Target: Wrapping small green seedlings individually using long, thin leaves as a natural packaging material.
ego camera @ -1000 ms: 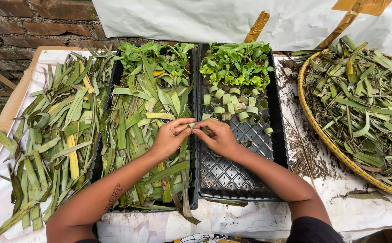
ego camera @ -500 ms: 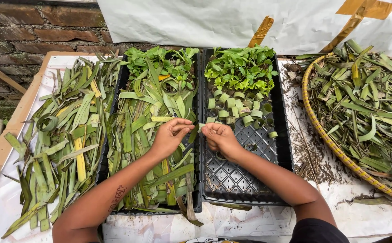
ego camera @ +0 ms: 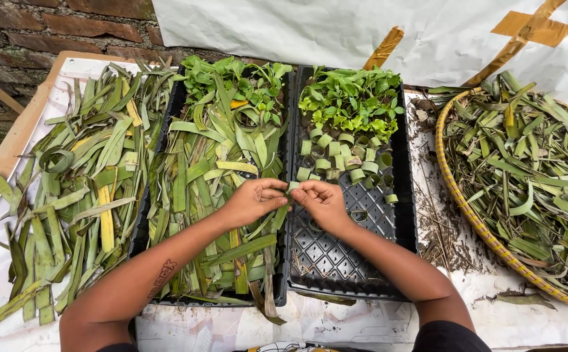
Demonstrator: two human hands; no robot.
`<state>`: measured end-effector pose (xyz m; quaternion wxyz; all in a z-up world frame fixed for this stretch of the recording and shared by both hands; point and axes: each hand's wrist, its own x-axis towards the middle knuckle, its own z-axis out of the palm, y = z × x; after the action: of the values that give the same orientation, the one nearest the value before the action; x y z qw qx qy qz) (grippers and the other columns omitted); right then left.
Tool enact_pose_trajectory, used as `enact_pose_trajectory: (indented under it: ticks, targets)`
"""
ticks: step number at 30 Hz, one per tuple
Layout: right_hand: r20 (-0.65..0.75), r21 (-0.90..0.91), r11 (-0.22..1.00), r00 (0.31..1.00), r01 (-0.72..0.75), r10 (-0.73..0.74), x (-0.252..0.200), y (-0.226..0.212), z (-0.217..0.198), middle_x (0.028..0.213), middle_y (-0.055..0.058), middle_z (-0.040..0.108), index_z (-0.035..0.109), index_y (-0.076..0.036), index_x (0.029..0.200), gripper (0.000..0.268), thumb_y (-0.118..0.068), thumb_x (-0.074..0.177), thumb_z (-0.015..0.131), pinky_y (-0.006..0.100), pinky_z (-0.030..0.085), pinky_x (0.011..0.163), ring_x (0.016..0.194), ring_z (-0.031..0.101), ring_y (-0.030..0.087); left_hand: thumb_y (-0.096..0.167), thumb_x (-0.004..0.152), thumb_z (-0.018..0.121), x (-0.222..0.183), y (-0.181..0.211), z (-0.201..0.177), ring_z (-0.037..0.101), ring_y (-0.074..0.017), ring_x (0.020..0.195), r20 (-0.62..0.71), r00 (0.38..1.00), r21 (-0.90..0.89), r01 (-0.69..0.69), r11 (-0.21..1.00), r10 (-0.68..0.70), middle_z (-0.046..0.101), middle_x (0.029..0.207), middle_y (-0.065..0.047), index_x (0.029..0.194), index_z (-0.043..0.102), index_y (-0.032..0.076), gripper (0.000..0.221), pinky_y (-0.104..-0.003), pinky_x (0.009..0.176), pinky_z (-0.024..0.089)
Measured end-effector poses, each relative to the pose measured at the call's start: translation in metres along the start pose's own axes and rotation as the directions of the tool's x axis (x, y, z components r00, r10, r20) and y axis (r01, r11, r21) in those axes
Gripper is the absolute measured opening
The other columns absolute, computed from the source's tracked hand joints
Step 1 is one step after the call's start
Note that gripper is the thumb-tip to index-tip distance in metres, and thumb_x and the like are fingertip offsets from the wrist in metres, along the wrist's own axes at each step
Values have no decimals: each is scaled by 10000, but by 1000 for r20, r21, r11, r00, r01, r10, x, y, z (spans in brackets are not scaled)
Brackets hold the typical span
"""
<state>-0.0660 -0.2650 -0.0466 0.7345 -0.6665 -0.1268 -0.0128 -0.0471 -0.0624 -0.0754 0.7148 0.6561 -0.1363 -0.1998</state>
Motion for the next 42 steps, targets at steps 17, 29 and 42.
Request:
enact_pose_trajectory:
  ticks: [17, 29, 42]
  targets:
    - [557, -612, 52, 478, 789, -679, 16, 9, -23, 568, 17, 462, 759, -89, 927, 82, -137, 955, 699, 317, 481, 462, 446, 550, 208, 33, 917, 707, 0, 18, -2, 736, -98, 754, -26, 974, -422, 192, 886, -223, 758, 1084, -176, 1441, 544, 18, 549, -261, 741, 646]
    - [442, -477, 500, 689, 723, -574, 10, 25, -24, 438, 31, 428, 796, -46, 1073, 195, -136, 935, 692, 323, 458, 417, 356, 527, 261, -2, 873, 737, 0, 10, -5, 769, -178, 865, -87, 975, -277, 171, 946, -202, 762, 1089, -164, 1381, 603, 3, 526, -292, 793, 646]
    - [274, -164, 939, 929, 301, -250, 10, 51, -31, 397, -97, 264, 786, 13, 1071, 267, 77, 813, 779, 195, 292, 466, 440, 319, 3, 0, 894, 689, -18, 41, 5, 737, -231, 1001, -80, 997, 35, 10, 999, -7, 775, 1086, -211, 1451, 510, 105, 594, -342, 878, 623]
